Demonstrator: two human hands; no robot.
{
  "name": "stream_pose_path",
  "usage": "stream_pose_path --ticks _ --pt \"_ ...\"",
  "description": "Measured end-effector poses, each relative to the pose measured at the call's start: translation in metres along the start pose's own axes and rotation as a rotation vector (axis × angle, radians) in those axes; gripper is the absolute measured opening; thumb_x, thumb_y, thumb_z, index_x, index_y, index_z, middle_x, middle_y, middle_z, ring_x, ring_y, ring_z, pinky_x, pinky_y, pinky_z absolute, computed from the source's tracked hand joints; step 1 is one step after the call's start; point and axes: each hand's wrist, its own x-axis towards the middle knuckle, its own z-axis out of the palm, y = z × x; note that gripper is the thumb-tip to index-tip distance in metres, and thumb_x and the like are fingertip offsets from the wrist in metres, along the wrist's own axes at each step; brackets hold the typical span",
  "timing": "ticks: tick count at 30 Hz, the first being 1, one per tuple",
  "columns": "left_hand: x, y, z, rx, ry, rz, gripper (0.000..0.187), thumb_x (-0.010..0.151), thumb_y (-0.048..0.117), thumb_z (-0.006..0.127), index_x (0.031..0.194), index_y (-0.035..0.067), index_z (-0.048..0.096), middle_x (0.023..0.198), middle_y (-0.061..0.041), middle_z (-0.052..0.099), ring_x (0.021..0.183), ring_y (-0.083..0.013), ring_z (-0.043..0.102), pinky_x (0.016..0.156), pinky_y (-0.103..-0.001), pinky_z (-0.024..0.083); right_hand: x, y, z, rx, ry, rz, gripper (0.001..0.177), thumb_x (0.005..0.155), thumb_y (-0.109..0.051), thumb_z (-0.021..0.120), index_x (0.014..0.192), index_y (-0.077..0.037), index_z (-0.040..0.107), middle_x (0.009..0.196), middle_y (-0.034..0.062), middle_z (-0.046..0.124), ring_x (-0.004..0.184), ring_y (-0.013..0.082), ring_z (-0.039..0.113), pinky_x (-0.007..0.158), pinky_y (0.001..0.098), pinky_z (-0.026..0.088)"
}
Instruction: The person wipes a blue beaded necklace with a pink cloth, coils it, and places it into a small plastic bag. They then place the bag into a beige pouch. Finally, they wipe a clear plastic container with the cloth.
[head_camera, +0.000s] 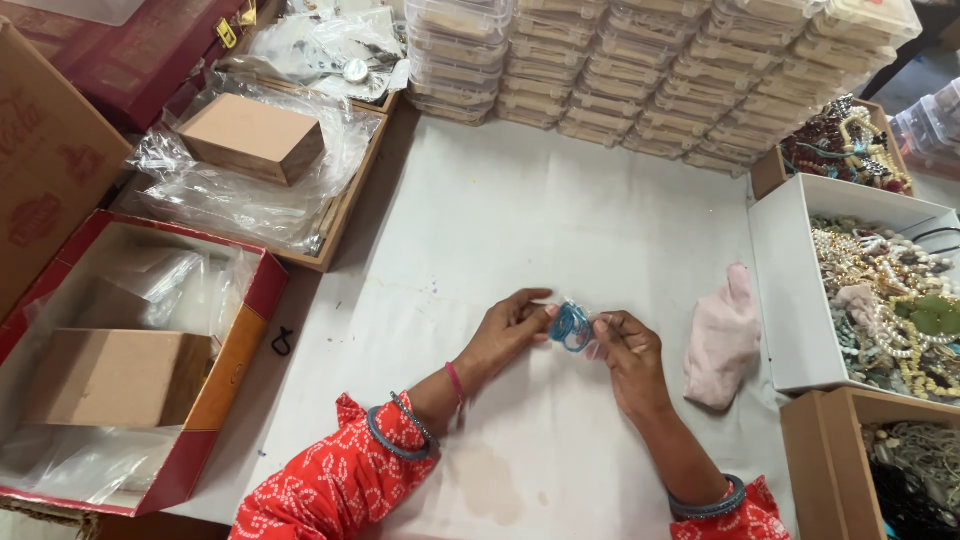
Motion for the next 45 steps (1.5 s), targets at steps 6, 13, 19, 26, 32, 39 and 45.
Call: stream_pose_path --ticks 6,13,19,26,32,39,45 --pt "0.008 -0.028 -0.006 -0.059 -0.125 0.108 0.036 0.104 0.025 0.064 0.109 -0.009 0.071 0.085 -0.004 0.071 0.073 -0.0080 0.058 0.065 -0.023 0.049 -0.001 0.008 0.001 0.013 -0.098 0.020 0.011 0.100 -0.011 0.067 0.103 -0.002 0.072 0.090 0.0021 0.072 0.077 0.0087 0.063 0.067 0.0255 0.051" --pt "-0.002 -0.016 0.008 0.083 0.061 0.120 0.031 0.101 0.024 0.065 0.103 -0.005 0.075 0.076 -0.004 0.071 0.064 -0.0073 0.061 0.057 -0.024 0.051 -0.003 0.005 0.000 -0.125 -0.026 0.004 0.015 0.099 -0.014 0.069 0.105 0.000 0.072 0.093 0.0017 0.071 0.083 0.0075 0.064 0.069 0.0246 0.052" --pt "0.006 -0.028 -0.001 0.061 0.171 0.182 0.030 0.100 0.018 0.065 0.119 -0.005 0.070 0.083 -0.006 0.071 0.066 -0.0090 0.063 0.057 -0.024 0.053 0.006 0.010 -0.005 -0.216 -0.002 0.008 0.032 0.090 -0.004 0.072 0.121 0.003 0.065 0.098 0.0085 0.072 0.082 0.0149 0.068 0.065 0.0285 0.055" --pt "0.001 -0.017 0.000 -0.023 0.034 0.200 0.061 0.087 0.000 0.071 0.145 -0.001 0.051 0.122 -0.017 0.066 0.099 -0.0168 0.071 0.080 -0.030 0.063 0.018 0.016 -0.015 -0.161 0.082 -0.070 0.036 0.093 0.002 0.069 0.126 0.010 0.059 0.102 0.0121 0.070 0.088 0.0191 0.070 0.065 0.0269 0.055" --pt "-0.004 -0.012 -0.012 0.137 0.245 0.328 0.052 0.091 0.006 0.066 0.141 0.000 0.054 0.127 -0.013 0.068 0.108 -0.0199 0.070 0.085 -0.031 0.062 0.029 0.010 -0.023 -0.468 0.137 -0.080 0.051 0.092 0.000 0.069 0.141 0.000 0.055 0.109 0.0092 0.070 0.094 0.0144 0.068 0.071 0.0297 0.058" --pt "-0.048 0.044 -0.032 0.473 0.347 0.566 0.035 0.095 0.016 0.066 0.127 0.003 0.065 0.122 -0.013 0.070 0.108 -0.0217 0.071 0.089 -0.034 0.062 0.036 0.003 -0.034 -0.855 0.204 -0.366 0.051 0.093 -0.005 0.075 0.141 0.004 0.059 0.124 0.0122 0.070 0.106 0.0155 0.068 0.085 0.0320 0.059" --pt "-0.132 0.095 -0.091 1.231 0.399 0.605 0.027 0.096 0.025 0.075 0.077 0.006 0.071 0.074 -0.011 0.070 0.069 -0.0278 0.069 0.065 -0.040 0.053 0.087 0.057 -0.093 -0.641 0.122 -0.317 0.043 0.095 -0.006 0.077 0.134 0.006 0.062 0.117 0.0131 0.071 0.105 0.0160 0.068 0.093 0.0290 0.055"
